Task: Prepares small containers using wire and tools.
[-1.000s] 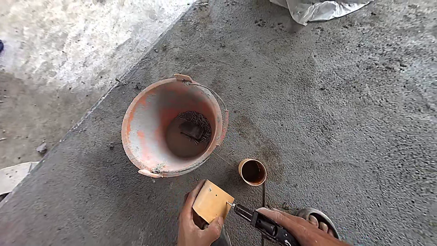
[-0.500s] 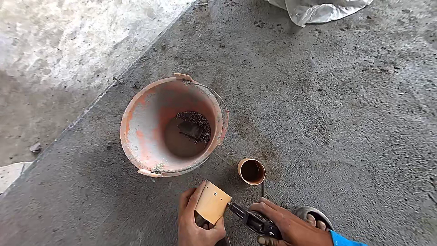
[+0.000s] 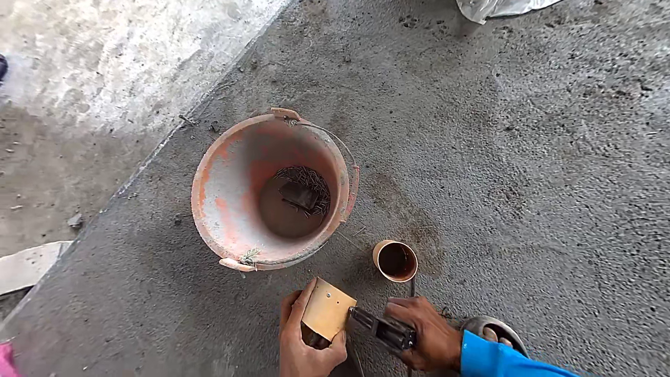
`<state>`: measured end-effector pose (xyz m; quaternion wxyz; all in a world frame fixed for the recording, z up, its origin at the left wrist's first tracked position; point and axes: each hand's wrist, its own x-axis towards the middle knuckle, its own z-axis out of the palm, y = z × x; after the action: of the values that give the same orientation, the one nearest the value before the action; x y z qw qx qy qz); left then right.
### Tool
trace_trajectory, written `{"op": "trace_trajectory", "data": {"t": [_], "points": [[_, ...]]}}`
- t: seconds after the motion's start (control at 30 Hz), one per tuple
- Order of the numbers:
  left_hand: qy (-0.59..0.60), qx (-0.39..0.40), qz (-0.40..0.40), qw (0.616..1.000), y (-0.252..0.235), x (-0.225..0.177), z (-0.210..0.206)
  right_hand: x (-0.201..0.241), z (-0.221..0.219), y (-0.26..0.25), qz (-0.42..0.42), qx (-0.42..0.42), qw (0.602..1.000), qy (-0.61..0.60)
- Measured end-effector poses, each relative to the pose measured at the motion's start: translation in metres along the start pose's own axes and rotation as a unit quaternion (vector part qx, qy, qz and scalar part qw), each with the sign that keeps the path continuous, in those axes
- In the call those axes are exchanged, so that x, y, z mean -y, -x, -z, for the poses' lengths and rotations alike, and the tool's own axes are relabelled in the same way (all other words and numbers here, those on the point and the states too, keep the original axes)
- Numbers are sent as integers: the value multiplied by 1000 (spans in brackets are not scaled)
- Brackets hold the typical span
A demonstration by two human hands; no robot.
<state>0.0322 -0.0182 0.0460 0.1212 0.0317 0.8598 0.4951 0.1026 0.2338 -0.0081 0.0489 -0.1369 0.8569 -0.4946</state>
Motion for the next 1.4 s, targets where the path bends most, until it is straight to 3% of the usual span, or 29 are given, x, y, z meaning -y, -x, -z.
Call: {"op": "trace_trajectory", "data": {"t": [0.07, 0.13, 0.23, 0.3, 0.37, 0.47, 0.6, 0.73, 0.83, 0.93, 1.0, 1.07, 1.17, 1.27, 1.4], "points": [[-27, -7, 4, 1000, -1, 3, 3, 2, 2, -4, -26, 7, 1000, -2], [-42, -20, 12, 999, -6, 5, 6, 22, 22, -9, -123, 70, 990, 29], [-50, -23, 34, 998, -6, 9, 5, 64, 62, -25, -251, 181, 943, 122], [-38, -4, 40, 998, -4, 9, -1, 79, 85, -38, -314, 294, 898, 89], [-39, 3, 53, 998, -4, 6, -7, 78, 95, -39, -331, 329, 884, 29], [-35, 11, 77, 996, -5, 5, -8, 76, 92, -32, -336, 312, 888, -20], [63, 51, 93, 992, -4, 8, -1, 78, 78, -23, -313, 283, 906, -35], [-43, 70, 62, 995, 2, 10, -4, 77, 69, -14, -316, 317, 894, 21], [22, 72, 71, 995, 4, 15, -2, 72, 59, 1, -270, 226, 936, 32], [53, 69, 75, 993, 8, 12, -5, 68, 51, 9, -297, 178, 938, -18], [26, 64, 60, 996, 9, 11, -6, 61, 51, 10, -302, 193, 933, -28], [-42, 53, 28, 997, 7, 4, -6, 63, 64, -3, -320, 273, 907, -34], [-90, 23, 13, 996, 5, -8, -6, 79, 78, -19, -357, 351, 864, 57], [-65, 14, 40, 997, 3, -8, -9, 83, 77, -12, -327, 271, 891, 158], [-23, 34, 80, 996, -3, -17, -12, 75, 69, 18, -205, 123, 950, 201]]}}
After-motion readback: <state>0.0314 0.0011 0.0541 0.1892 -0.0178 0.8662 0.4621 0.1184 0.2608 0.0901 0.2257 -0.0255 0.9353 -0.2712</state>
